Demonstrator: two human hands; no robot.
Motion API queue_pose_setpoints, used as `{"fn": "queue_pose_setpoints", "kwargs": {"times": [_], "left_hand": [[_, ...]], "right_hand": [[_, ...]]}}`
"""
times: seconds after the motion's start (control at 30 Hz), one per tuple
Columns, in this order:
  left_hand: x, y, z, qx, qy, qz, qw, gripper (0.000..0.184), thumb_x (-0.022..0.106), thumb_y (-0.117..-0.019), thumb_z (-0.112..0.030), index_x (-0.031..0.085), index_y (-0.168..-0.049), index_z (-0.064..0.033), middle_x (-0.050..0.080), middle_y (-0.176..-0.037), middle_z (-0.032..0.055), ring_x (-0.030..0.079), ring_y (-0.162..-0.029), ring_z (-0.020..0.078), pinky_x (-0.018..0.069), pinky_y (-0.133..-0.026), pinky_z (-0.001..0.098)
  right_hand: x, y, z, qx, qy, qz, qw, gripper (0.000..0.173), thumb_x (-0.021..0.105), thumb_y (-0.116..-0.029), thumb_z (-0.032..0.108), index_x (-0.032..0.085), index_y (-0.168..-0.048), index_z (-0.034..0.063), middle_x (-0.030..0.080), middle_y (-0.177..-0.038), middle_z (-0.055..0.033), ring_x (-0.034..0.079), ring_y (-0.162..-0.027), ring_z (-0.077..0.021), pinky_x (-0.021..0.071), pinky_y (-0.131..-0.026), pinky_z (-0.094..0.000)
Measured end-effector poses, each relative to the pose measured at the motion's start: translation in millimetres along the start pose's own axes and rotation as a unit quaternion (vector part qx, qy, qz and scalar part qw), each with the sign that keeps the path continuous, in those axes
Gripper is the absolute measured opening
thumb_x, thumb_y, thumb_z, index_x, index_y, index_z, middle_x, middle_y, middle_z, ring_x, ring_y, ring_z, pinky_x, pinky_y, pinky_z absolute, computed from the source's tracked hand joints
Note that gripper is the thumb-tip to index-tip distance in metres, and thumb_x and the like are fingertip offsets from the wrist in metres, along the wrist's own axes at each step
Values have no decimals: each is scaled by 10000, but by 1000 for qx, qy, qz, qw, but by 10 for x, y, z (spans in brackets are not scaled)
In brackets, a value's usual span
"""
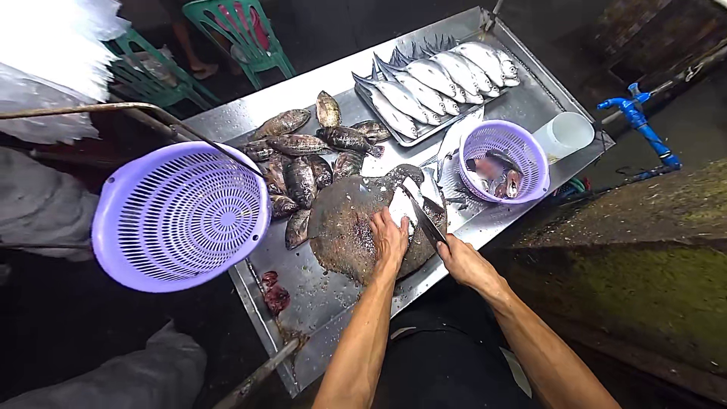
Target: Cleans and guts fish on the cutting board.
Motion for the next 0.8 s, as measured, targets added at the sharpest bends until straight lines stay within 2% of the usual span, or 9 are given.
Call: {"fn": "queue_pose_setpoints", "kwargs": {"times": [0.1,0.13,0.17,0.23,0.3,0.4,0.57,0.73,0.8], "left_hand": [[33,99,-124,19,-90,36,995,1161,783,-738,-628,261,-1622,-85,390,-1558,262,442,-1376,471,467,-1013,618],[60,122,-147,22,-117,60,991,1225,816,-711,-605,192,-1646,-118,338,-1594,259,412,-1401,479,463,-1009,630],[72,127,-143,18,-116,71,991,1217,845,-711,-521,178,-1651,-133,338,-1591,260,406,-1402,487,458,-1016,636],[30,65,-75,3,-47,58,997,1140,862,-712,-350,238,-1632,-96,422,-1521,273,442,-1357,488,443,-1051,612],[-40,-8,66,-26,64,51,996,1072,853,-717,-275,289,-1603,-58,475,-1475,269,456,-1359,443,395,-1130,560],[-62,-57,219,-32,119,70,990,1074,841,-715,-293,285,-1598,-41,492,-1482,257,482,-1378,379,387,-1160,510],[-17,5,135,-8,54,32,998,1109,852,-689,-310,279,-1604,-52,475,-1463,273,456,-1358,431,389,-1139,528],[-17,-8,124,4,46,30,998,1101,837,-683,-328,293,-1594,-33,495,-1443,267,472,-1341,426,389,-1137,521],[-46,2,176,-19,115,55,992,1034,821,-715,-271,313,-1582,-27,527,-1426,243,510,-1326,369,407,-1133,501]], "right_hand": [[-146,-258,150,0,28,-2,1000,473,299,-1108,415,562,-1308,77,686,-1118,-198,691,-1042,-368,538,-873,-576],[-181,-356,185,-1,31,3,1000,475,298,-1111,407,564,-1312,69,681,-1131,-204,690,-1040,-367,538,-874,-571],[-196,-445,201,-3,32,8,999,475,302,-1112,402,572,-1305,61,680,-1131,-206,692,-1028,-362,539,-872,-565],[-189,-571,221,-4,30,15,999,466,305,-1114,397,577,-1280,57,677,-1126,-201,695,-1008,-352,542,-865,-553],[-137,-641,240,-1,27,21,999,466,294,-1116,389,571,-1300,62,672,-1165,-202,692,-1040,-352,541,-881,-555],[-53,-681,274,1,16,23,1000,466,286,-1118,382,581,-1281,59,675,-1167,-201,693,-1046,-342,539,-888,-548],[-83,-587,391,19,8,45,999,449,303,-1120,383,578,-1270,62,669,-1145,-192,693,-1011,-326,543,-866,-524],[-15,-737,481,26,41,49,998,451,323,-1105,339,592,-1304,38,656,-1268,-218,644,-1196,-374,512,-956,-589],[31,-880,483,17,27,21,999,447,334,-1101,335,604,-1287,32,669,-1247,-219,650,-1194,-381,521,-946,-599]]}}
Point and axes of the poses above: each hand's wrist, its own y-axis away from the middle knuckle, its own x-axis out of the palm, z = x × y, the point moved 9 cm from there along -y, towards the middle knuckle
